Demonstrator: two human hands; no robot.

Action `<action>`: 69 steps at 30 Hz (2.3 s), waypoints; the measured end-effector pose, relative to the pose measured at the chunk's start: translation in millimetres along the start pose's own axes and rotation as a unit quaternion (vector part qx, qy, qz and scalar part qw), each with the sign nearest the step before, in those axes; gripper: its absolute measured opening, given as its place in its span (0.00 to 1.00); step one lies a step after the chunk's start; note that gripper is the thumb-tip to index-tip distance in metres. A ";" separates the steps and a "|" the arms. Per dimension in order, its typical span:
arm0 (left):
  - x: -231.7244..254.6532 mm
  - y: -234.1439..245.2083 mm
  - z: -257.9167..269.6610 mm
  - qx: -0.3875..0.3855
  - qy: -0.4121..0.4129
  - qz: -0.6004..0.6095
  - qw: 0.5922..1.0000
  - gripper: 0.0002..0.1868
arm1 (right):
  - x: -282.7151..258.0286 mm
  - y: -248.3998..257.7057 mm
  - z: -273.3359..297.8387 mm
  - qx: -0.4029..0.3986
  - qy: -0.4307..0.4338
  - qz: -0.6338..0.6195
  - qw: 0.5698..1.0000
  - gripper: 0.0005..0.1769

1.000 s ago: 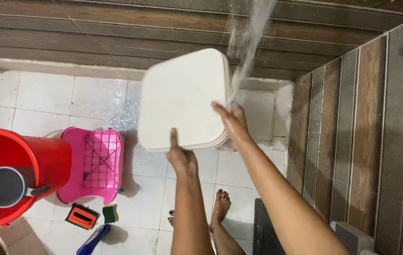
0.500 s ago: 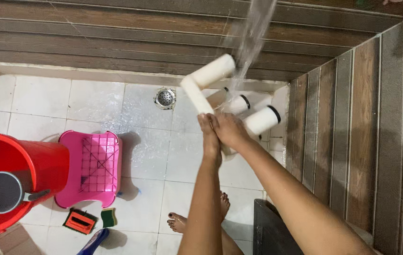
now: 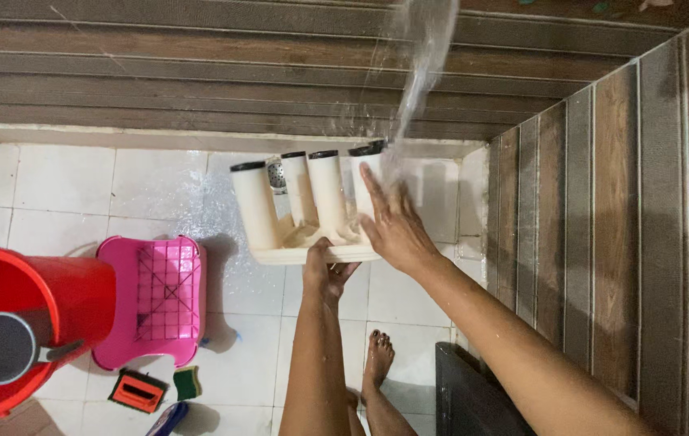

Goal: The person washes a white plastic stool and a pink plastic stool under running water, rinsing each side thoroughly. They then pour water into a red bucket and add liquid detergent from a blue bottle.

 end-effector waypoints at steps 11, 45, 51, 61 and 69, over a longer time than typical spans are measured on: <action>-2.8 15.2 11.8 -0.069 -0.021 0.019 0.997 0.29 | 36.2 -39.9 -42.0 -0.088 -0.162 -0.533 0.826 0.43; 25.3 -99.1 40.7 -0.164 -0.030 -0.157 0.973 0.61 | 47.3 -4.5 -11.9 0.131 -0.038 -0.305 0.943 0.13; 41.4 -107.7 25.3 -0.144 -0.079 -0.153 0.974 0.64 | 20.4 7.4 -6.6 0.211 0.022 -0.207 0.955 0.11; 45.6 -105.1 39.3 -0.122 0.013 -0.228 0.966 0.67 | -3.4 7.7 -17.8 0.025 -0.107 -0.065 0.992 0.28; 31.3 -114.1 41.6 -0.097 -0.269 -0.436 0.853 0.51 | 43.6 10.8 -43.7 0.078 -0.163 -0.373 0.910 0.42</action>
Point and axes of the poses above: each hand's wrist, its own z-axis away from the middle knuckle, its own y-axis out of the back of the hand, x = y × z, the point moved 8 cm from there along -z, towards the middle knuckle, and after that the axes turned 1 degree about z, right-handed, at the moved point
